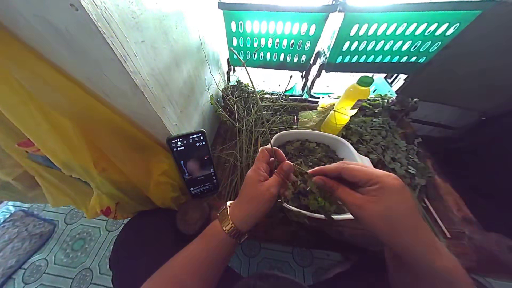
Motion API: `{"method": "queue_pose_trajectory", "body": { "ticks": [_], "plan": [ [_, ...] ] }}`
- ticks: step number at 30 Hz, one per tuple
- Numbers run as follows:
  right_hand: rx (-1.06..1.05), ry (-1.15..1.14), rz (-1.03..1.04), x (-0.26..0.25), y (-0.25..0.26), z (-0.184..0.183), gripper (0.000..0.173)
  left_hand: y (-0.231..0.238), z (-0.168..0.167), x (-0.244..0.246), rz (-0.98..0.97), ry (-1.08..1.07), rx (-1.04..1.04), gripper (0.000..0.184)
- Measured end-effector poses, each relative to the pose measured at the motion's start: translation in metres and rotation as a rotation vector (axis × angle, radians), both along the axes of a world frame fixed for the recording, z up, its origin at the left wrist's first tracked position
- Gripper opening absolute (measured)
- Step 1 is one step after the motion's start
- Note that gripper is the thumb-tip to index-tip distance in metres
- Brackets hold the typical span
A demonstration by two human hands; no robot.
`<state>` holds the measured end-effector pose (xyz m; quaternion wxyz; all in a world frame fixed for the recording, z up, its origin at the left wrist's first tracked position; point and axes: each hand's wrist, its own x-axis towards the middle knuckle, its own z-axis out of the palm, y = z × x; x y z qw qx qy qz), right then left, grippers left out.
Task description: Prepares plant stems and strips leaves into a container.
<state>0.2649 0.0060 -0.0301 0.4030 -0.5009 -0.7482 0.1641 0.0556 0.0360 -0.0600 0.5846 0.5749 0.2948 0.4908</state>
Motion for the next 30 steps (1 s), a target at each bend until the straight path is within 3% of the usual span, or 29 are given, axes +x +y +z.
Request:
{"method": "queue_pose_trajectory", "body": {
  "ticks": [4, 10, 20, 30],
  "plan": [
    [-0.137, 0.093, 0.031, -0.001, -0.002, 0.005, 0.013, 0.001, 0.0, -0.001, 0.032, 0.065, -0.011, 0.022],
    [-0.171, 0.18, 0.077, -0.002, -0.002, 0.006, 0.01, 0.002, 0.0, -0.001, -0.007, 0.015, 0.019, 0.036],
    [-0.086, 0.193, 0.086, -0.003, -0.002, 0.003, 0.011, -0.003, 0.006, 0.0, 0.006, 0.094, 0.02, 0.034],
    [-0.174, 0.176, 0.04, 0.019, 0.005, 0.014, 0.011, -0.002, 0.008, -0.005, 0.052, 0.09, -0.041, 0.031]
  ]
}}
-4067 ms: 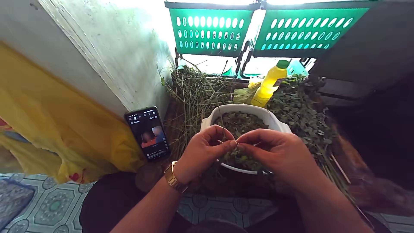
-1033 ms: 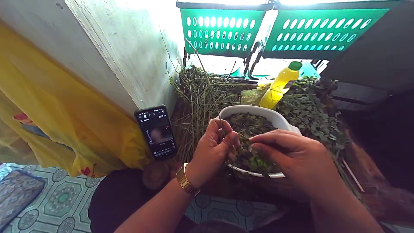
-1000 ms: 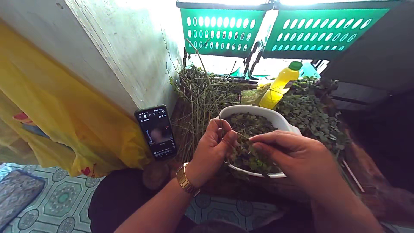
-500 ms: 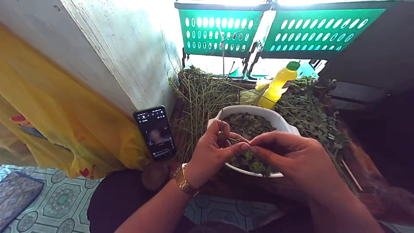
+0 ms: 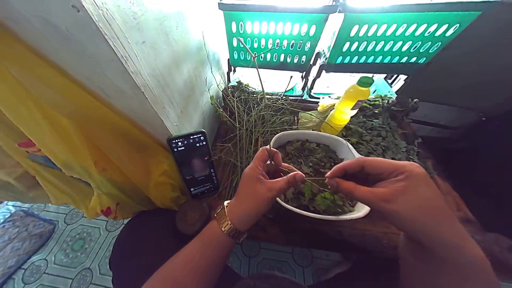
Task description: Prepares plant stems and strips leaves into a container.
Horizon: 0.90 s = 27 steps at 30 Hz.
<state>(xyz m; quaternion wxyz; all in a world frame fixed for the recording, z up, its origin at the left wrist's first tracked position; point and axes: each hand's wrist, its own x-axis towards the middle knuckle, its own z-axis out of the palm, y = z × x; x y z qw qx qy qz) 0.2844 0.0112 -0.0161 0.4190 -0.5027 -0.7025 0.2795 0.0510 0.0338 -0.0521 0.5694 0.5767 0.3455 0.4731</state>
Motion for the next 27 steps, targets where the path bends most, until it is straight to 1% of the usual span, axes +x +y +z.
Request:
{"method": "queue_pose_trajectory", "body": {
  "ticks": [3, 5, 6, 7, 8, 9, 11, 12, 13, 14, 16, 17, 19, 22, 24, 27],
  "plan": [
    [-0.004, -0.02, -0.101, 0.009, 0.006, 0.001, 0.01, 0.004, 0.001, 0.0, 0.072, -0.076, -0.046, 0.029],
    [0.038, -0.133, -0.24, 0.012, 0.011, -0.004, 0.012, 0.005, 0.002, 0.001, 0.136, -0.125, -0.083, 0.028],
    [0.078, -0.222, -0.287, 0.014, 0.012, -0.008, 0.018, 0.005, 0.003, 0.001, 0.154, -0.142, -0.086, 0.027],
    [0.119, -0.275, -0.29, 0.014, 0.012, -0.01, 0.028, 0.005, 0.003, 0.002, 0.167, -0.158, -0.085, 0.026],
    [0.16, -0.296, -0.263, 0.012, 0.009, -0.009, 0.035, 0.004, 0.004, 0.003, 0.183, -0.172, -0.08, 0.026],
    [0.19, -0.277, -0.217, 0.006, 0.003, -0.006, 0.035, 0.004, 0.004, 0.003, 0.196, -0.184, -0.073, 0.025],
    [0.218, -0.129, -0.074, -0.013, -0.014, 0.001, 0.023, 0.002, 0.004, 0.003, 0.208, -0.204, -0.063, 0.025],
    [0.197, -0.053, 0.009, -0.022, -0.02, 0.001, 0.017, 0.001, 0.003, 0.003, 0.208, -0.208, -0.052, 0.025],
    [0.177, -0.031, 0.048, -0.03, -0.024, -0.002, 0.014, 0.0, 0.003, 0.003, 0.203, -0.207, -0.035, 0.024],
    [0.167, -0.055, 0.033, -0.036, -0.025, -0.008, 0.013, -0.002, 0.002, 0.001, 0.19, -0.197, -0.021, 0.024],
    [0.125, -0.114, -0.102, -0.045, -0.023, -0.019, 0.02, -0.005, 0.004, 0.002, 0.187, -0.19, -0.013, 0.024],
    [0.082, -0.095, -0.154, -0.047, -0.021, -0.021, 0.027, -0.007, 0.004, 0.003, 0.185, -0.194, -0.016, 0.024],
    [0.023, 0.046, -0.173, -0.051, -0.017, -0.021, 0.035, -0.008, 0.004, 0.006, 0.171, -0.209, -0.013, 0.024],
    [0.007, 0.301, -0.123, -0.057, -0.016, -0.02, 0.028, -0.011, 0.0, 0.011, 0.14, -0.241, -0.028, 0.026],
    [-0.005, 0.394, -0.137, -0.06, -0.016, -0.022, 0.022, -0.013, -0.002, 0.014, 0.129, -0.239, -0.046, 0.028],
    [-0.08, 0.51, -0.161, -0.061, -0.015, -0.025, 0.018, -0.014, -0.003, 0.016, 0.143, -0.228, -0.075, 0.028]
  ]
}}
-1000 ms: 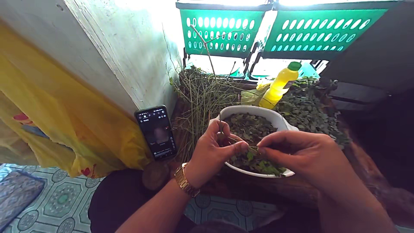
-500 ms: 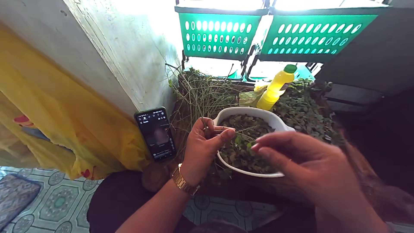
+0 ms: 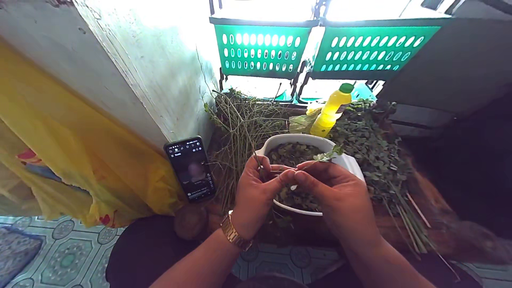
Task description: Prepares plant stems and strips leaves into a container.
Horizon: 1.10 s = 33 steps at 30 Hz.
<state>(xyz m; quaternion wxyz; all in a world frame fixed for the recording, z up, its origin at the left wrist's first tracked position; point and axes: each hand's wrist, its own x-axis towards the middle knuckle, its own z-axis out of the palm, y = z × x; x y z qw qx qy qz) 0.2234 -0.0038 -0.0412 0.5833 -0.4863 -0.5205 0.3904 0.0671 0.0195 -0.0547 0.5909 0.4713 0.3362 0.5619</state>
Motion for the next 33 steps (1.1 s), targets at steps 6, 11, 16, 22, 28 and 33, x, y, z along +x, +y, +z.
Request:
{"method": "queue_pose_trajectory", "body": {
  "ticks": [6, 11, 16, 22, 28, 33],
  "plan": [
    [-0.177, 0.299, 0.089, 0.002, 0.005, 0.002, 0.013, 0.001, -0.004, 0.002, 0.064, 0.012, 0.025, 0.028],
    [-0.23, 0.253, 0.104, 0.009, 0.006, 0.008, 0.014, 0.004, -0.004, 0.0, 0.103, 0.021, 0.067, 0.029],
    [-0.216, 0.225, 0.125, 0.015, 0.01, 0.008, 0.014, 0.006, -0.003, -0.004, 0.134, 0.041, 0.062, 0.029],
    [-0.276, 0.014, 0.112, 0.029, 0.016, 0.012, 0.009, 0.021, 0.003, -0.015, 0.264, 0.007, 0.05, 0.029],
    [-0.025, -0.812, -0.223, 0.059, 0.022, 0.009, 0.017, 0.02, 0.007, -0.016, 0.245, 0.011, 0.031, 0.03],
    [0.366, -0.621, -0.09, 0.049, 0.017, 0.006, 0.021, 0.011, 0.009, -0.016, 0.116, 0.081, 0.044, 0.027]
  ]
}}
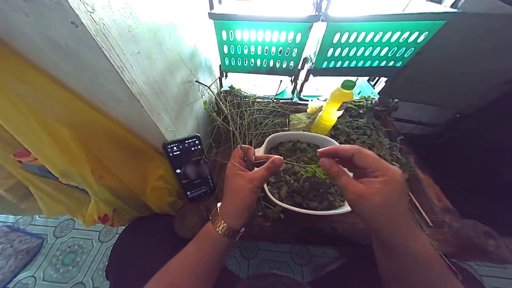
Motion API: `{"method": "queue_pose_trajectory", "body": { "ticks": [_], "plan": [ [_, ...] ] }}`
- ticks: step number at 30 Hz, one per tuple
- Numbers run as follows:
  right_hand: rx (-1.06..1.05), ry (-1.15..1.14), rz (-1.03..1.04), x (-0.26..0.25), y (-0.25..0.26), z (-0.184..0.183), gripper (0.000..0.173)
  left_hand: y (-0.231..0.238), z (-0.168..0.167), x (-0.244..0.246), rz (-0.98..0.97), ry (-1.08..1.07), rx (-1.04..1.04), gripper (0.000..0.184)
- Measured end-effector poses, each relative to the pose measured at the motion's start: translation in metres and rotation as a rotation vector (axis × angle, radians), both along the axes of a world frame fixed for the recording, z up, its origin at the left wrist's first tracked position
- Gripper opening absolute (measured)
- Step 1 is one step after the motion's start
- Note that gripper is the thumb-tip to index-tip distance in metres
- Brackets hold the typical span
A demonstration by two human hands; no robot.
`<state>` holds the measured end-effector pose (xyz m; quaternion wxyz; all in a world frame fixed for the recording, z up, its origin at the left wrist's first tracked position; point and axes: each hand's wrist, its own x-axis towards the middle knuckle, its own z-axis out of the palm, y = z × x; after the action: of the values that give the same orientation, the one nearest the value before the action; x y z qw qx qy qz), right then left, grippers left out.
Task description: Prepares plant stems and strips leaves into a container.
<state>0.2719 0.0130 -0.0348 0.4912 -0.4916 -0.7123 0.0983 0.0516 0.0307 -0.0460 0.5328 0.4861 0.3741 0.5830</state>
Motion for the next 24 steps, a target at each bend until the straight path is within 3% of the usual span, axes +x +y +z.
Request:
{"method": "queue_pose_trajectory", "body": {
  "ticks": [3, 7, 24],
  "plan": [
    [0.01, -0.037, 0.119, -0.007, -0.002, -0.001, 0.02, -0.003, 0.0, 0.002, -0.03, 0.002, -0.003, 0.028],
    [-0.004, -0.084, 0.109, -0.006, -0.003, -0.001, 0.011, -0.002, 0.003, 0.005, -0.022, -0.019, -0.026, 0.03],
    [-0.302, 0.113, 0.166, 0.014, -0.003, 0.017, 0.012, 0.002, 0.001, 0.005, 0.01, -0.013, -0.03, 0.031]
  ]
}}
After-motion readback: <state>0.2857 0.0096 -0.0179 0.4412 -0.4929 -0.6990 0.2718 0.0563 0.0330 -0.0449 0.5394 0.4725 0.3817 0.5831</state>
